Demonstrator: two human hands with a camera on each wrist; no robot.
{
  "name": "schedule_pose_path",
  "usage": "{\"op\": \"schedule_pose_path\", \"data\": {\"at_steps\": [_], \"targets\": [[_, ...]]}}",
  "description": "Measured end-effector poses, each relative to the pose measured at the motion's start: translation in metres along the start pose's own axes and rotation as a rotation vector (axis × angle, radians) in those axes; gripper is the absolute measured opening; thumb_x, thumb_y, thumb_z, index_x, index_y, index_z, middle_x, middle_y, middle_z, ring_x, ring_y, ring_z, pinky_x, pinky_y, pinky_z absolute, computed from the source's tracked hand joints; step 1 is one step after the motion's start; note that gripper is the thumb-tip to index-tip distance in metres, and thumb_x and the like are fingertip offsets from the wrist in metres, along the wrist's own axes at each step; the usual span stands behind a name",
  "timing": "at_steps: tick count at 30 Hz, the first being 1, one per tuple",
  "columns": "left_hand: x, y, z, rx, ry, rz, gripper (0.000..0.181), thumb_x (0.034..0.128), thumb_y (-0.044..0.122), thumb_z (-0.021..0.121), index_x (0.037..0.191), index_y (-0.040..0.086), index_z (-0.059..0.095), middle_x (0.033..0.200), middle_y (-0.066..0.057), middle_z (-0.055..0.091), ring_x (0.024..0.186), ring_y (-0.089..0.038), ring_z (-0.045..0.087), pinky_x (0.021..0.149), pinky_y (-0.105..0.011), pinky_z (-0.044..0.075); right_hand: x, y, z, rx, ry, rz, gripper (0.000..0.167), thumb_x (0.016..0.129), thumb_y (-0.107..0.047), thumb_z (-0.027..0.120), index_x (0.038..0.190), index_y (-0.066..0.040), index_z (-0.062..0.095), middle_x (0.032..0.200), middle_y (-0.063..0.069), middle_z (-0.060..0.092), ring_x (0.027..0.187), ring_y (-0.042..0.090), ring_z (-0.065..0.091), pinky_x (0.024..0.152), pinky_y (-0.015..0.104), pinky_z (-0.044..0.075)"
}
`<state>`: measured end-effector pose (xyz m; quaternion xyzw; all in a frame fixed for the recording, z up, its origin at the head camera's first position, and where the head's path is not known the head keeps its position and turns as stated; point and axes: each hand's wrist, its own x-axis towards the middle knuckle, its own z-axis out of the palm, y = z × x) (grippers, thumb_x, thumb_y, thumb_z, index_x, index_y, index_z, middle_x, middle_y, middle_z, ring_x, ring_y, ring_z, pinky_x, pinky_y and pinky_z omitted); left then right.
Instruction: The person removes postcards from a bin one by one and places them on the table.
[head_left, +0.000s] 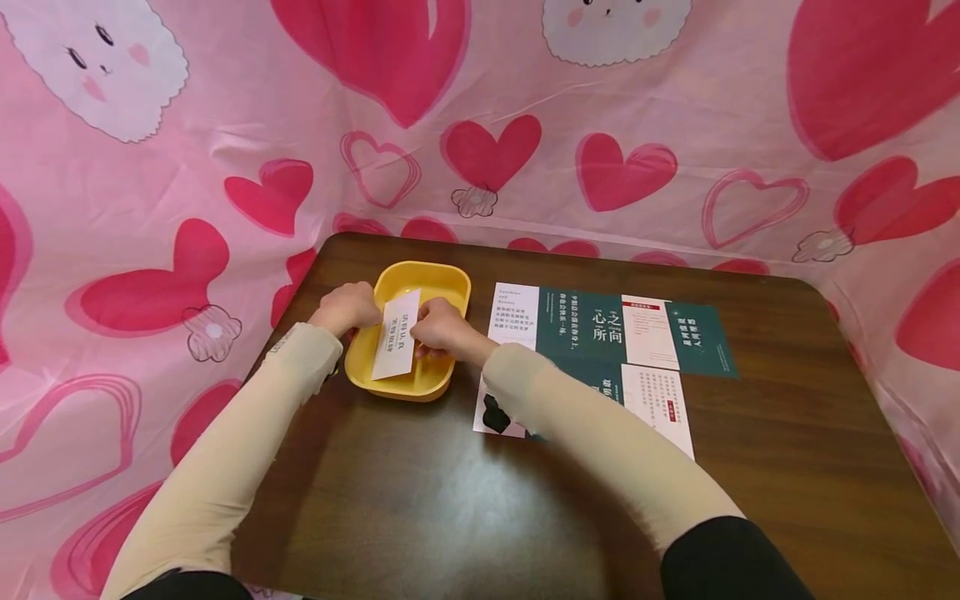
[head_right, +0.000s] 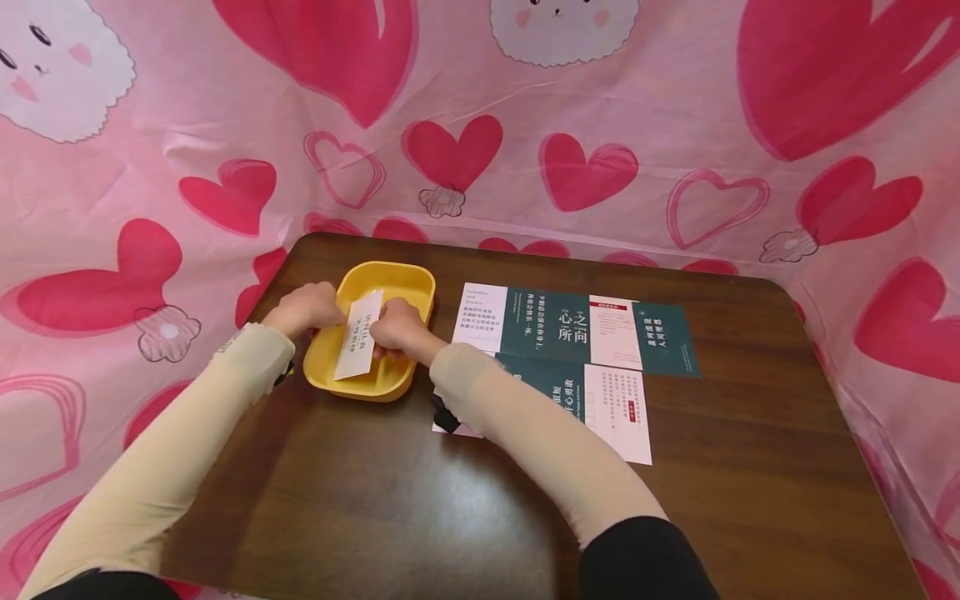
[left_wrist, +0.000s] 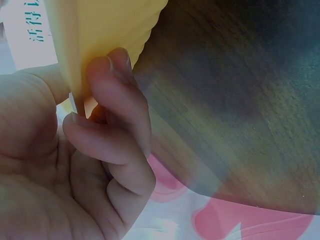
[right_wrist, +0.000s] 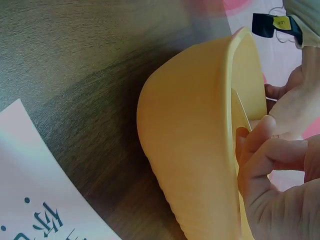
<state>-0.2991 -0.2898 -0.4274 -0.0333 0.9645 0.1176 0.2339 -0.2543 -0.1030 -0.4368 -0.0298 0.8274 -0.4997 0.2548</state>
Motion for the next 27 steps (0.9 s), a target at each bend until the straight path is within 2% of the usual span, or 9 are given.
{"op": "schedule_pose_path", "data": {"at_steps": [8,11,15,19,22,27], "targets": [[-0.002,0.0,0.001,-0.005,0.026,0.006,0.034,0.0899,0.021,0.069,0.112,-0.005,0.061,0.092,-0.019,0.065,0.077,-0.032,0.063,0.069,-0.037,0.055,0.0,0.009,-0.009,0.013,0.019,-0.036,0.009,0.099,-0.004,0.064,0.106,0.001,0.062,0.079,0.011,0.064,0.055,0.02,0.063,0.046,0.02,0.044],[-0.003,0.0,0.002,-0.009,0.024,0.009,0.033,0.0902,0.02,0.068,0.11,-0.005,0.061,0.091,-0.02,0.064,0.077,-0.032,0.063,0.068,-0.038,0.054,-0.001,0.01,-0.014,0.004,0.017,-0.029,0.013,0.1,-0.007,0.066,0.111,0.0,0.062,0.083,0.012,0.065,0.058,0.022,0.064,0.049,0.021,0.047],[-0.003,-0.002,0.002,-0.03,0.02,0.005,0.033,0.091,0.02,0.068,0.11,-0.005,0.061,0.092,-0.02,0.064,0.076,-0.032,0.063,0.067,-0.037,0.055,-0.005,0.01,-0.019,0.008,0.03,-0.019,0.021,0.101,-0.009,0.066,0.12,-0.002,0.061,0.087,0.012,0.067,0.066,0.028,0.069,0.049,0.022,0.047],[-0.002,-0.001,0.002,-0.006,0.035,0.008,0.029,0.0887,0.016,0.065,0.107,-0.006,0.061,0.089,-0.02,0.064,0.072,-0.032,0.063,0.064,-0.036,0.053,-0.01,0.012,-0.02,0.024,0.054,-0.05,0.027,0.1,-0.007,0.066,0.126,-0.001,0.059,0.084,0.012,0.068,0.075,0.037,0.073,0.047,0.021,0.046],[-0.002,0.0,0.003,0.008,0.045,0.011,0.028,0.0864,0.014,0.062,0.105,-0.006,0.061,0.087,-0.019,0.064,0.07,-0.031,0.063,0.062,-0.035,0.052,-0.014,0.014,-0.022,0.023,0.069,-0.073,0.027,0.1,-0.006,0.065,0.126,-0.001,0.059,0.08,0.012,0.068,0.068,0.035,0.071,0.046,0.021,0.047],[-0.002,0.0,0.002,-0.009,0.035,0.009,0.029,0.0862,0.013,0.063,0.106,-0.007,0.06,0.087,-0.02,0.063,0.07,-0.031,0.063,0.061,-0.034,0.052,-0.022,0.018,-0.027,0.023,0.078,-0.075,0.025,0.101,-0.009,0.066,0.125,-0.004,0.06,0.075,0.012,0.067,0.053,0.021,0.062,0.049,0.024,0.047]]}}
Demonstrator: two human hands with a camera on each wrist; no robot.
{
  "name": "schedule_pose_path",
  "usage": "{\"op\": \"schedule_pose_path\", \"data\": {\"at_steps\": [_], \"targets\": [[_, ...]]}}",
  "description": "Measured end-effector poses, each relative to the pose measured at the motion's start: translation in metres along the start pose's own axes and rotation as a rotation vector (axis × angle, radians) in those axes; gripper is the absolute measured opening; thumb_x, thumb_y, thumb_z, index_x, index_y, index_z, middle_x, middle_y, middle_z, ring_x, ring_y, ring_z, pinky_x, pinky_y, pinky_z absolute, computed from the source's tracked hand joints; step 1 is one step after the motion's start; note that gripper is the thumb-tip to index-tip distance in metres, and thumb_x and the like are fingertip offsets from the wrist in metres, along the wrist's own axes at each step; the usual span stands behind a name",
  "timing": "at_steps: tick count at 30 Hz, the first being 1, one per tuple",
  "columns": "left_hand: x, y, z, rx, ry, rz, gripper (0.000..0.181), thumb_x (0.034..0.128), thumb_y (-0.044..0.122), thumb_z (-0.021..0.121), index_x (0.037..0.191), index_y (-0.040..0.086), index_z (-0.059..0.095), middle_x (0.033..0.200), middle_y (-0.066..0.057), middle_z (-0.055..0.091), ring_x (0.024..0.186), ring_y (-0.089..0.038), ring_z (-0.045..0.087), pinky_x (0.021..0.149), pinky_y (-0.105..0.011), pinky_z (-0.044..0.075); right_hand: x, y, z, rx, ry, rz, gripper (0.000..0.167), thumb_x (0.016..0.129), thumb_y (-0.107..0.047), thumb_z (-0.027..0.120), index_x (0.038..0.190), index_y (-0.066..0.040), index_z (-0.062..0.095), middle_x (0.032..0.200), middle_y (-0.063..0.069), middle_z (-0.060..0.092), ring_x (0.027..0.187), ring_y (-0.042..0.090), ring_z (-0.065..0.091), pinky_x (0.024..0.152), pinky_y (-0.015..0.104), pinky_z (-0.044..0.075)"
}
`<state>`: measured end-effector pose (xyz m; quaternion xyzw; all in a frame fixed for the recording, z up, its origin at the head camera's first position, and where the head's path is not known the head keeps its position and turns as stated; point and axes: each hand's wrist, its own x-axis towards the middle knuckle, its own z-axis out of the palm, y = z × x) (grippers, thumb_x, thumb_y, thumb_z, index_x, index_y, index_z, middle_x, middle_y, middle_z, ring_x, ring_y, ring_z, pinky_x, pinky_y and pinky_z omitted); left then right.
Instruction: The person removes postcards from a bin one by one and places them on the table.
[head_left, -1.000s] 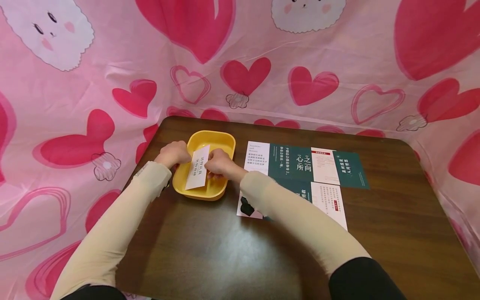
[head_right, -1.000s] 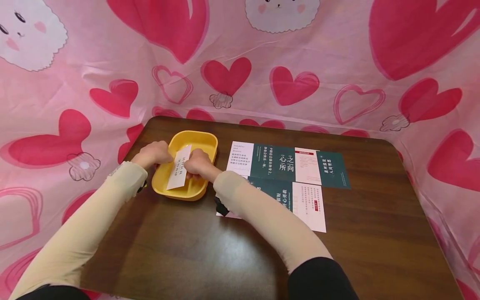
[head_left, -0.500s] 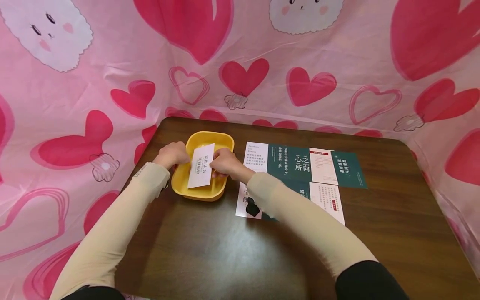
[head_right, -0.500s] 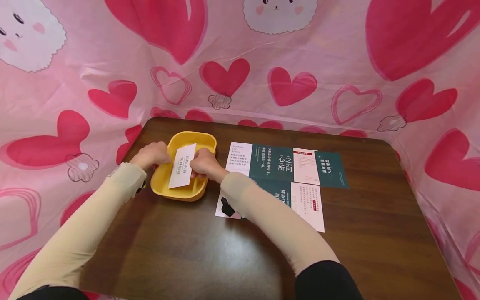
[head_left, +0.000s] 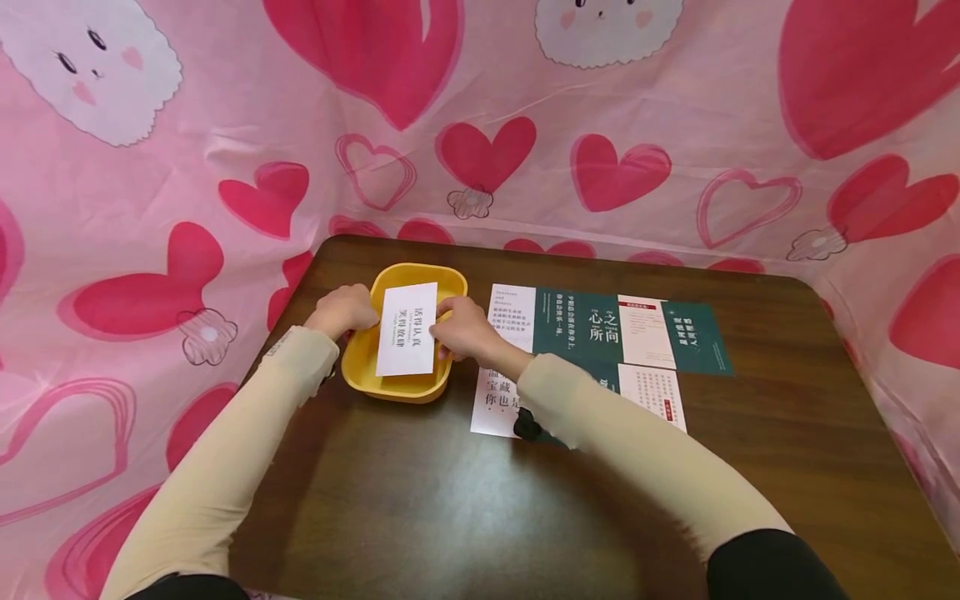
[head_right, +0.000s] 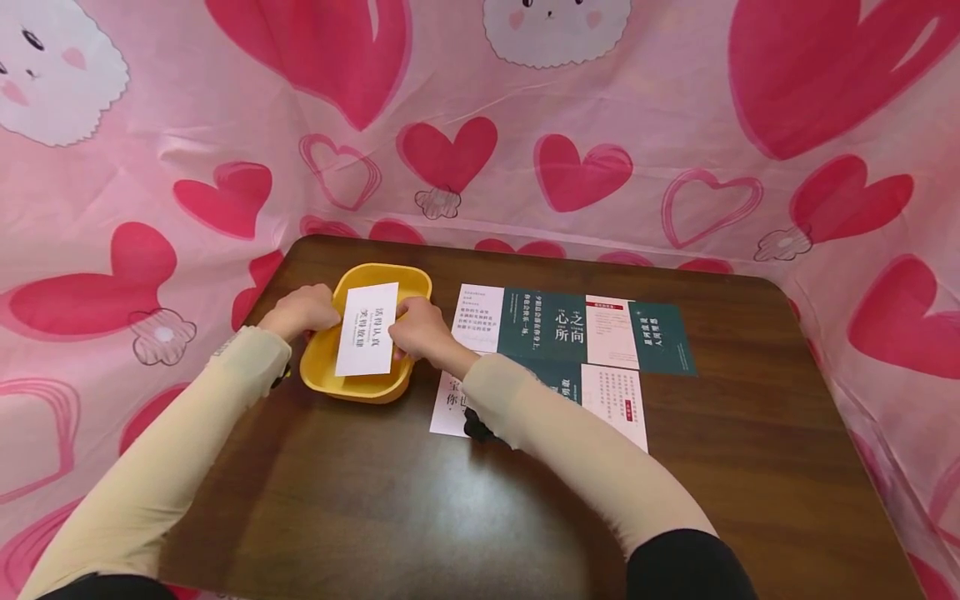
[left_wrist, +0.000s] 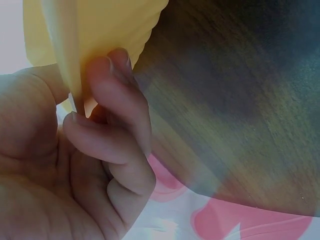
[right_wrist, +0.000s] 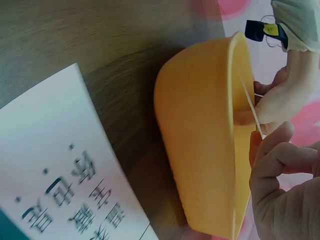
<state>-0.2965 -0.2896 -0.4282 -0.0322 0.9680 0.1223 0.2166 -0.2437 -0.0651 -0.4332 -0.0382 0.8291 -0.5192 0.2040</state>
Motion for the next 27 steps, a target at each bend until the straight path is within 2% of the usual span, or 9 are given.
{"op": "schedule_pose_path", "data": {"at_steps": [8,15,18,23,25,27], "targets": [[0.0,0.0,0.001,0.023,0.028,0.026,0.031,0.0849,0.017,0.066,0.105,-0.006,0.061,0.086,-0.019,0.064,0.069,-0.031,0.062,0.062,-0.036,0.052,-0.012,0.008,-0.017,0.052,0.035,-0.051,0.024,0.103,-0.011,0.063,0.126,-0.005,0.061,0.085,0.027,0.069,0.051,0.019,0.057,0.047,0.024,0.041],[-0.001,-0.001,0.006,0.035,0.02,0.028,0.029,0.0875,0.018,0.064,0.105,-0.005,0.063,0.086,-0.017,0.064,0.072,-0.031,0.063,0.066,-0.04,0.052,-0.023,0.02,-0.03,0.071,0.034,-0.037,0.029,0.104,-0.012,0.062,0.132,-0.004,0.059,0.087,0.021,0.068,0.054,0.02,0.056,0.048,0.024,0.041],[-0.003,-0.001,0.006,0.038,0.028,0.036,0.027,0.0869,0.018,0.064,0.103,-0.004,0.063,0.085,-0.017,0.064,0.072,-0.031,0.063,0.066,-0.04,0.051,-0.028,0.026,-0.036,0.066,0.045,-0.041,0.028,0.104,-0.011,0.062,0.131,-0.004,0.059,0.085,0.021,0.068,0.054,0.019,0.056,0.047,0.024,0.039],[-0.006,-0.001,0.003,0.034,0.045,0.057,0.024,0.0854,0.017,0.064,0.098,-0.003,0.063,0.082,-0.016,0.063,0.067,-0.03,0.062,0.062,-0.04,0.051,-0.032,0.037,-0.049,0.12,0.057,-0.052,0.027,0.103,-0.011,0.061,0.129,-0.003,0.06,0.082,0.024,0.066,0.054,0.021,0.055,0.047,0.024,0.038],[-0.003,-0.002,0.002,0.03,0.04,0.058,0.023,0.0853,0.017,0.063,0.098,-0.002,0.064,0.082,-0.016,0.063,0.067,-0.03,0.062,0.061,-0.04,0.051,-0.033,0.041,-0.053,0.14,0.055,-0.057,0.029,0.103,-0.01,0.06,0.131,-0.002,0.059,0.08,0.022,0.066,0.053,0.019,0.053,0.047,0.024,0.036],[0.005,-0.006,0.003,0.027,0.028,0.053,0.024,0.0853,0.018,0.064,0.098,-0.003,0.064,0.083,-0.017,0.064,0.068,-0.031,0.063,0.062,-0.041,0.052,-0.035,0.045,-0.058,0.143,0.059,-0.063,0.032,0.103,-0.01,0.059,0.133,-0.001,0.058,0.079,0.017,0.067,0.052,0.018,0.052,0.046,0.024,0.036]]}}
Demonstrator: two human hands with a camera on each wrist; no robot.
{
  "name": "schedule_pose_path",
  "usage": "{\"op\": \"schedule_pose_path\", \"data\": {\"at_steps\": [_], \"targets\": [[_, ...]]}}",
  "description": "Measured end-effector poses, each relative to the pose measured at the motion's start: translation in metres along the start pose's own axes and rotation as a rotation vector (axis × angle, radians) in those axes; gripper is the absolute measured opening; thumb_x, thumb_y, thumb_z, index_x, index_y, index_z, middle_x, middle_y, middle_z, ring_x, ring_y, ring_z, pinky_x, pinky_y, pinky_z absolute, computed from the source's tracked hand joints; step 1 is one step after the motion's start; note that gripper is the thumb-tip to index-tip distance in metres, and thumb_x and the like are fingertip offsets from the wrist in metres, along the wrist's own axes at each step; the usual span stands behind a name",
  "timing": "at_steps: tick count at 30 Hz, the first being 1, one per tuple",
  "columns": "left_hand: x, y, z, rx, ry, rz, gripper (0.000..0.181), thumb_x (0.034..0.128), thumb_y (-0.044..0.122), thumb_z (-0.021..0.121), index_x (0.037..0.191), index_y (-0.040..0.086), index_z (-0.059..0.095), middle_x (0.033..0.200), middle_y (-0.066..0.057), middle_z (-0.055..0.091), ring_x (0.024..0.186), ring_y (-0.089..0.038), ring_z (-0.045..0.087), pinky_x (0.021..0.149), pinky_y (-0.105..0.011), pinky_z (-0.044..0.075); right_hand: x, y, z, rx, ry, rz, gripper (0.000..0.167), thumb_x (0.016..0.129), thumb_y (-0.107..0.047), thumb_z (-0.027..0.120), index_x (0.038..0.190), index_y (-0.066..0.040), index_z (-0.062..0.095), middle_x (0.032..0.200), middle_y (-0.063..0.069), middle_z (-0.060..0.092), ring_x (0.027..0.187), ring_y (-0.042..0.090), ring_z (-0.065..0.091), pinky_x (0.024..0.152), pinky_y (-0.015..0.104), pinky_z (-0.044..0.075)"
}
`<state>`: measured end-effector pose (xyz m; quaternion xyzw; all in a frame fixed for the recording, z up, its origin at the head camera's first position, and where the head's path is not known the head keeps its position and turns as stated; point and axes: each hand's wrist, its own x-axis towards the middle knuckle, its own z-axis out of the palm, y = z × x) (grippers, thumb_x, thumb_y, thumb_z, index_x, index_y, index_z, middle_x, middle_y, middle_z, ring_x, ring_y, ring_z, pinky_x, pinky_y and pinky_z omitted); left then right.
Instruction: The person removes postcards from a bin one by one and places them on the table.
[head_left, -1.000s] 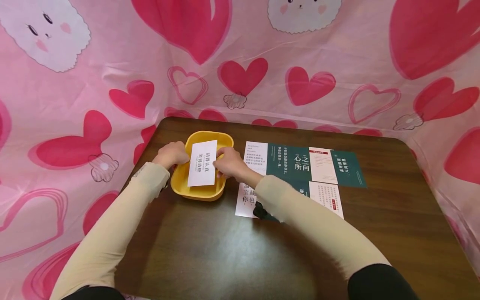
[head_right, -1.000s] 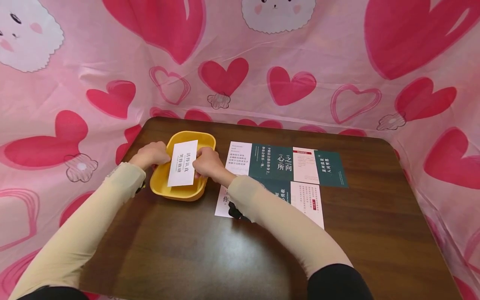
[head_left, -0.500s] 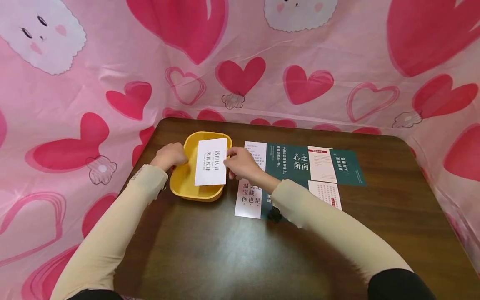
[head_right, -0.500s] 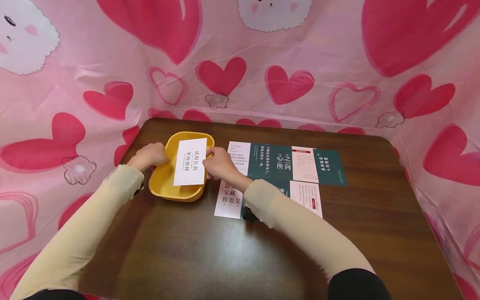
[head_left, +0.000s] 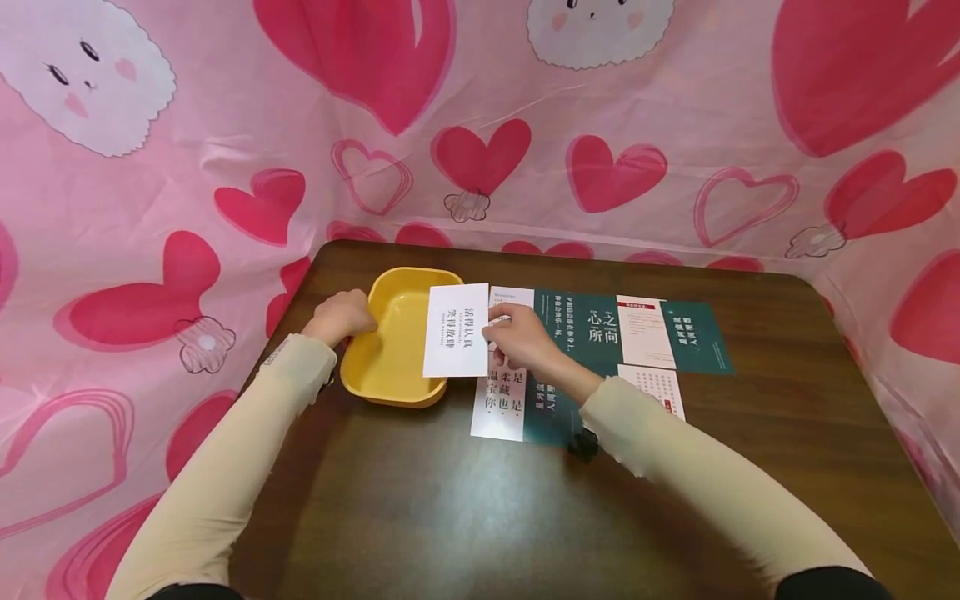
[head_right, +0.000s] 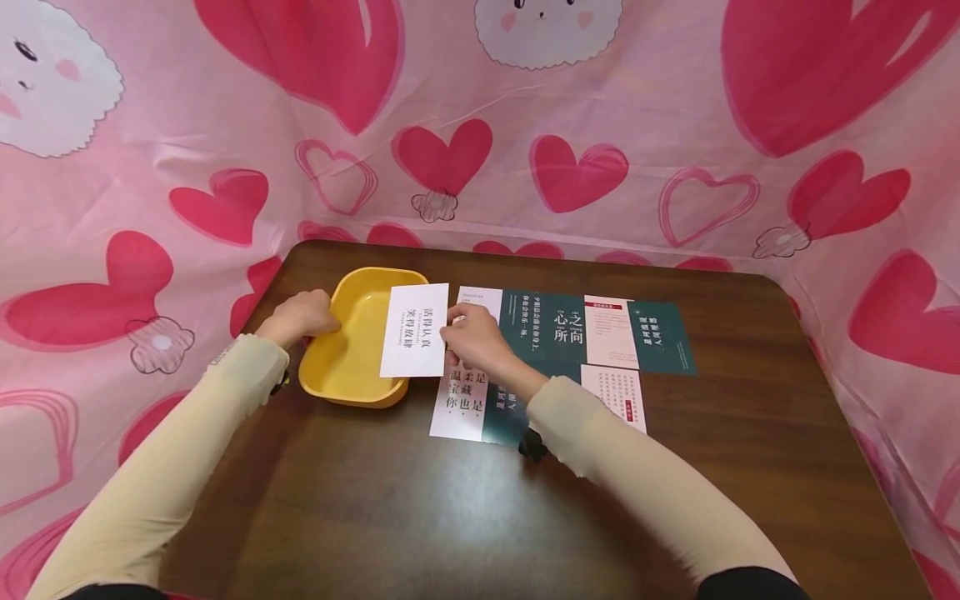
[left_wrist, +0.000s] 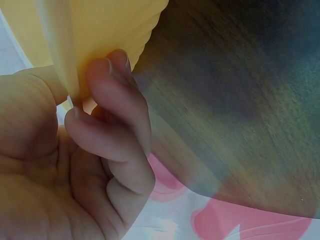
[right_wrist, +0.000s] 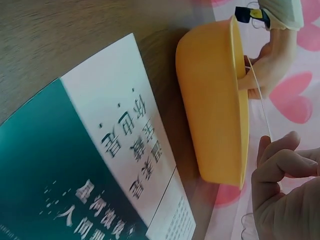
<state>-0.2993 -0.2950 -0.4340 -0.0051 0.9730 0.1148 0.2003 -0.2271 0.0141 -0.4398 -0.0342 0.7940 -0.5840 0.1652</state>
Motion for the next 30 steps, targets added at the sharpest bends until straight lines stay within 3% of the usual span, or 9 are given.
{"op": "schedule_pose_path", "data": {"at_steps": [1,6,7,9,13,15,23,30], "targets": [[0.006,-0.003,0.002,-0.001,-0.005,-0.005,0.025,0.0855,0.018,0.065,0.099,-0.003,0.065,0.084,-0.017,0.064,0.069,-0.032,0.063,0.063,-0.042,0.052,-0.001,0.002,-0.003,-0.002,0.005,-0.001,0.032,0.103,-0.01,0.059,0.134,-0.001,0.058,0.08,0.014,0.068,0.051,0.017,0.052,0.046,0.023,0.036],[0.061,-0.04,0.021,0.005,-0.02,-0.004,0.028,0.0811,0.024,0.071,0.097,0.001,0.066,0.083,-0.014,0.062,0.07,-0.031,0.06,0.061,-0.044,0.05,-0.007,0.011,-0.018,-0.011,0.028,0.008,0.034,0.103,-0.012,0.059,0.136,-0.001,0.057,0.084,0.012,0.071,0.052,0.018,0.053,0.045,0.023,0.035],[0.063,-0.041,0.023,0.007,-0.021,-0.005,0.029,0.0813,0.024,0.071,0.098,0.001,0.066,0.084,-0.014,0.062,0.07,-0.031,0.06,0.061,-0.044,0.05,-0.009,0.014,-0.021,-0.013,0.032,0.011,0.035,0.103,-0.012,0.059,0.137,-0.001,0.056,0.085,0.013,0.071,0.052,0.019,0.054,0.046,0.023,0.036],[0.055,-0.035,0.02,0.008,-0.027,-0.005,0.029,0.0825,0.024,0.07,0.099,0.0,0.066,0.084,-0.014,0.063,0.071,-0.031,0.061,0.063,-0.044,0.05,-0.013,0.02,-0.029,-0.025,0.036,0.014,0.038,0.104,-0.013,0.059,0.14,-0.001,0.055,0.083,0.015,0.07,0.054,0.021,0.055,0.047,0.024,0.037],[0.01,-0.005,0.004,0.0,-0.019,-0.01,0.027,0.0858,0.019,0.067,0.1,-0.004,0.064,0.083,-0.017,0.062,0.072,-0.033,0.061,0.065,-0.043,0.051,-0.021,0.031,-0.049,-0.045,0.051,0.023,0.042,0.105,-0.014,0.059,0.144,-0.001,0.053,0.076,0.015,0.065,0.055,0.022,0.056,0.048,0.025,0.039],[0.0,0.001,-0.001,-0.003,-0.008,-0.003,0.026,0.0857,0.018,0.066,0.099,-0.003,0.064,0.081,-0.015,0.061,0.07,-0.032,0.059,0.064,-0.041,0.05,-0.025,0.038,-0.059,-0.051,0.061,0.029,0.042,0.106,-0.015,0.059,0.145,-0.001,0.052,0.074,0.017,0.064,0.055,0.022,0.055,0.048,0.025,0.039],[-0.003,0.004,-0.006,-0.015,-0.004,-0.002,0.025,0.0863,0.018,0.066,0.1,-0.004,0.064,0.081,-0.016,0.06,0.069,-0.031,0.059,0.063,-0.038,0.05,-0.041,0.069,-0.101,-0.101,0.111,0.109,0.047,0.107,-0.018,0.058,0.148,0.003,0.049,0.077,0.016,0.063,0.059,0.024,0.057,0.051,0.026,0.043],[-0.005,0.005,-0.003,-0.02,-0.03,-0.017,0.024,0.0878,0.017,0.065,0.1,-0.004,0.064,0.082,-0.016,0.061,0.067,-0.03,0.061,0.061,-0.037,0.052,-0.066,0.093,-0.127,-0.1,0.121,0.191,0.045,0.105,-0.019,0.058,0.143,0.005,0.051,0.077,0.016,0.062,0.06,0.024,0.056,0.05,0.025,0.041]]}}
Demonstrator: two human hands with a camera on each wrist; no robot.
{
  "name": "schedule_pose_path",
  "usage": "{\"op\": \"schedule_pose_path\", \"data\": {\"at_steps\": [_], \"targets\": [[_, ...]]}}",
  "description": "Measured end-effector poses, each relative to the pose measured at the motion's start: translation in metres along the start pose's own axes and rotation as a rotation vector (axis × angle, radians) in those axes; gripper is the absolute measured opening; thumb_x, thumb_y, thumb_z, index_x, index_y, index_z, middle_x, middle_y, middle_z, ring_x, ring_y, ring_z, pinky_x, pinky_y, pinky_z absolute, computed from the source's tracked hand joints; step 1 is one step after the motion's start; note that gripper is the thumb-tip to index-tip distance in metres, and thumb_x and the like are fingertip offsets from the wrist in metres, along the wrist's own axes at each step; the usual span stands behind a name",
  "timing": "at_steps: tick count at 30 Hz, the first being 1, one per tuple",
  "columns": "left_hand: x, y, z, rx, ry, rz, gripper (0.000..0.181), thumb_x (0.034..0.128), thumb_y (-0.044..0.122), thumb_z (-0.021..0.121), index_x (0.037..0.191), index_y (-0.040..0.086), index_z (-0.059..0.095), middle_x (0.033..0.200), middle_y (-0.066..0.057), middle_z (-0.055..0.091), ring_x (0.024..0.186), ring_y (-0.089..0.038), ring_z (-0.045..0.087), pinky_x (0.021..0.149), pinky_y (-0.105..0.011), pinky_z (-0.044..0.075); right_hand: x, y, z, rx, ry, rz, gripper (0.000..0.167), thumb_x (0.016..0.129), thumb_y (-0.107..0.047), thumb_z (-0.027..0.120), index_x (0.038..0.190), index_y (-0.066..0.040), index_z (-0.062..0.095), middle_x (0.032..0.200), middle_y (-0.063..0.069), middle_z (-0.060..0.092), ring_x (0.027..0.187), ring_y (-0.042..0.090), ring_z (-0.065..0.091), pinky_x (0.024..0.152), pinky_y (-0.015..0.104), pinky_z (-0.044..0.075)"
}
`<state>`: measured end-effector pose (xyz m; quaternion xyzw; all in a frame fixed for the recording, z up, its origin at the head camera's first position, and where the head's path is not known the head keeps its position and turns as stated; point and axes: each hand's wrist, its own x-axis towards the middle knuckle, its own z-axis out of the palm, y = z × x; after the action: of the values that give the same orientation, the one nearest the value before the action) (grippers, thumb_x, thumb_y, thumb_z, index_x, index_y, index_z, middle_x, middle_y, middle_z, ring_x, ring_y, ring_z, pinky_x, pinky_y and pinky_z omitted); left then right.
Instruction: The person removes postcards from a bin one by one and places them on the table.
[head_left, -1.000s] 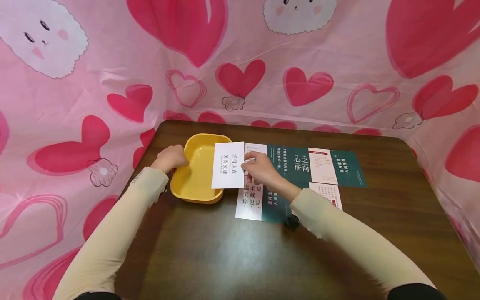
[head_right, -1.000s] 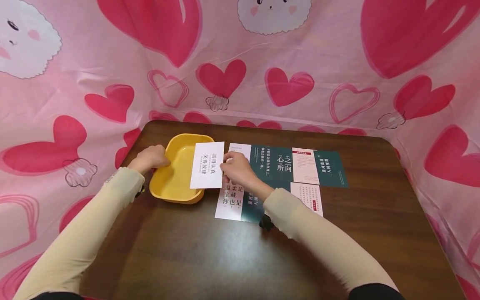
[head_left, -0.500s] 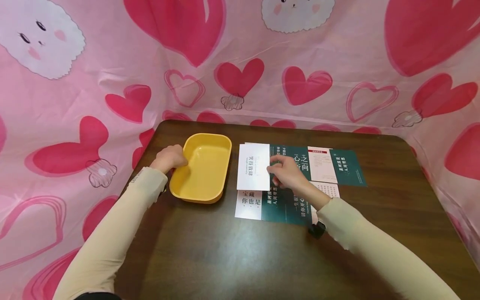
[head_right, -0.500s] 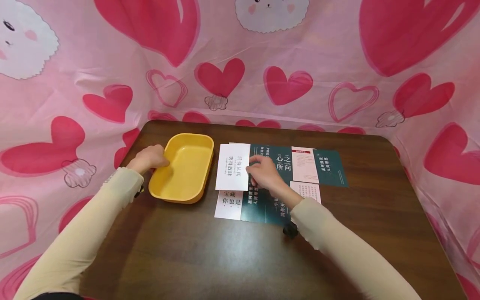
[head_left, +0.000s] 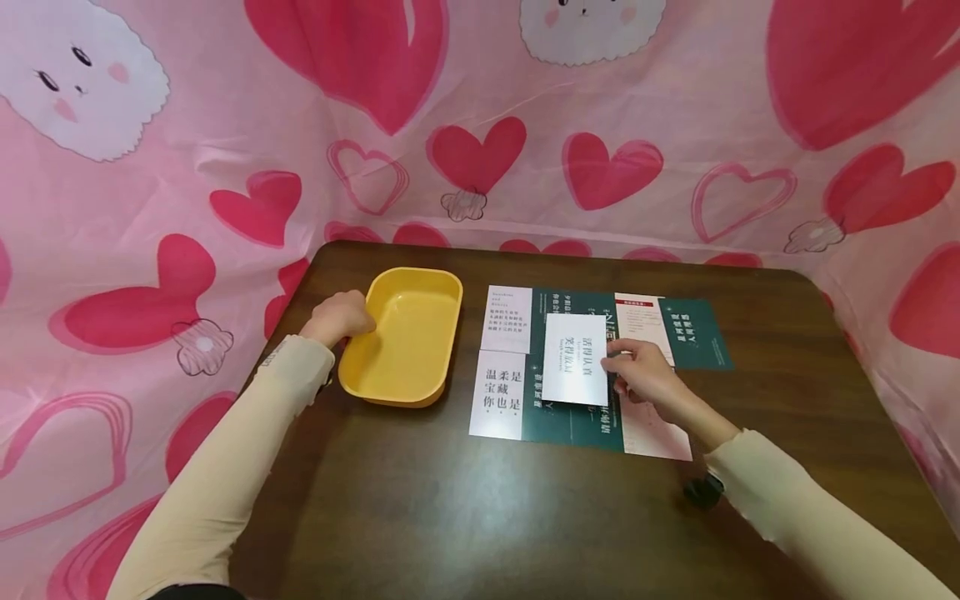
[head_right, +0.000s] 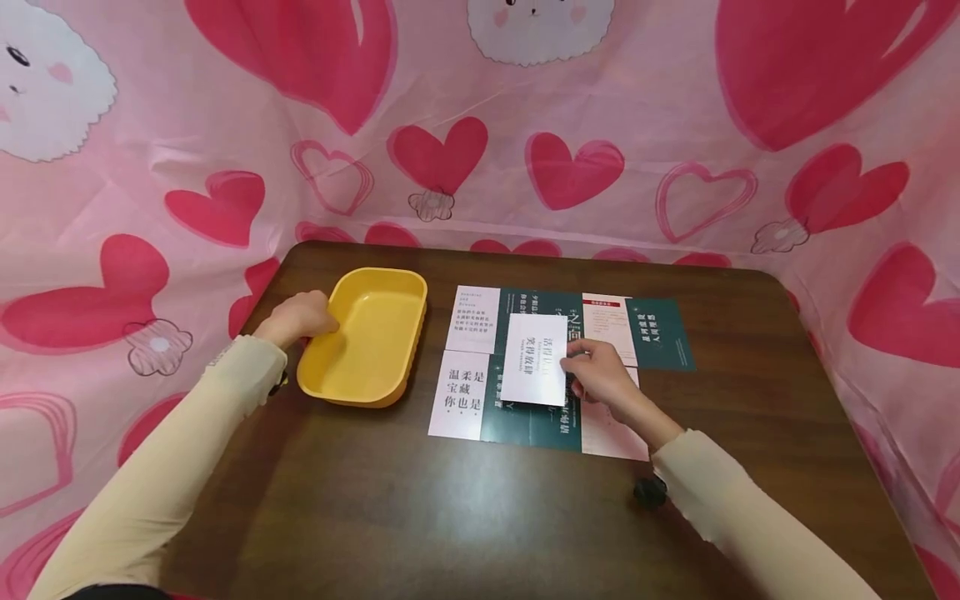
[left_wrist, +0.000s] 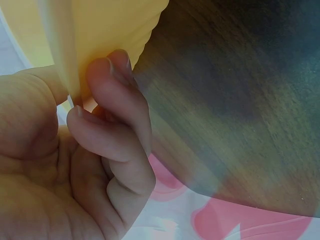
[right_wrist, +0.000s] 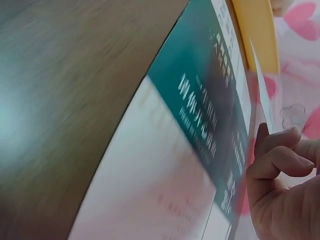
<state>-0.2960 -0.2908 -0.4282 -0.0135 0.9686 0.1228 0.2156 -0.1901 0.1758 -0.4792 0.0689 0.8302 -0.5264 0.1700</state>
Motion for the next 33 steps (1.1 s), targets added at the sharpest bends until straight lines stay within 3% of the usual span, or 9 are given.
{"op": "schedule_pose_path", "data": {"at_steps": [6,16,33], "targets": [[0.001,-0.001,0.001,0.013,0.02,0.007,0.023,0.0876,0.018,0.064,0.098,-0.003,0.065,0.081,-0.016,0.062,0.065,-0.03,0.062,0.06,-0.038,0.052,-0.013,0.017,-0.02,-0.035,0.019,-0.006,0.05,0.105,-0.022,0.058,0.146,0.005,0.049,0.077,0.018,0.064,0.056,0.026,0.055,0.047,0.025,0.038],[-0.001,-0.001,0.003,0.02,0.035,0.007,0.021,0.0871,0.017,0.063,0.096,-0.003,0.064,0.08,-0.015,0.062,0.065,-0.03,0.061,0.061,-0.038,0.051,-0.03,0.047,-0.044,-0.052,0.023,0.017,0.052,0.108,-0.023,0.055,0.146,0.011,0.045,0.08,0.011,0.062,0.06,0.023,0.056,0.05,0.026,0.042],[0.002,-0.001,0.004,0.037,0.037,-0.003,0.022,0.087,0.017,0.063,0.096,-0.003,0.064,0.08,-0.015,0.061,0.066,-0.029,0.06,0.061,-0.037,0.049,-0.056,0.094,-0.106,-0.101,0.056,0.132,0.056,0.11,-0.031,0.052,0.145,0.012,0.044,0.075,0.006,0.059,0.065,0.022,0.056,0.056,0.031,0.046]]}}
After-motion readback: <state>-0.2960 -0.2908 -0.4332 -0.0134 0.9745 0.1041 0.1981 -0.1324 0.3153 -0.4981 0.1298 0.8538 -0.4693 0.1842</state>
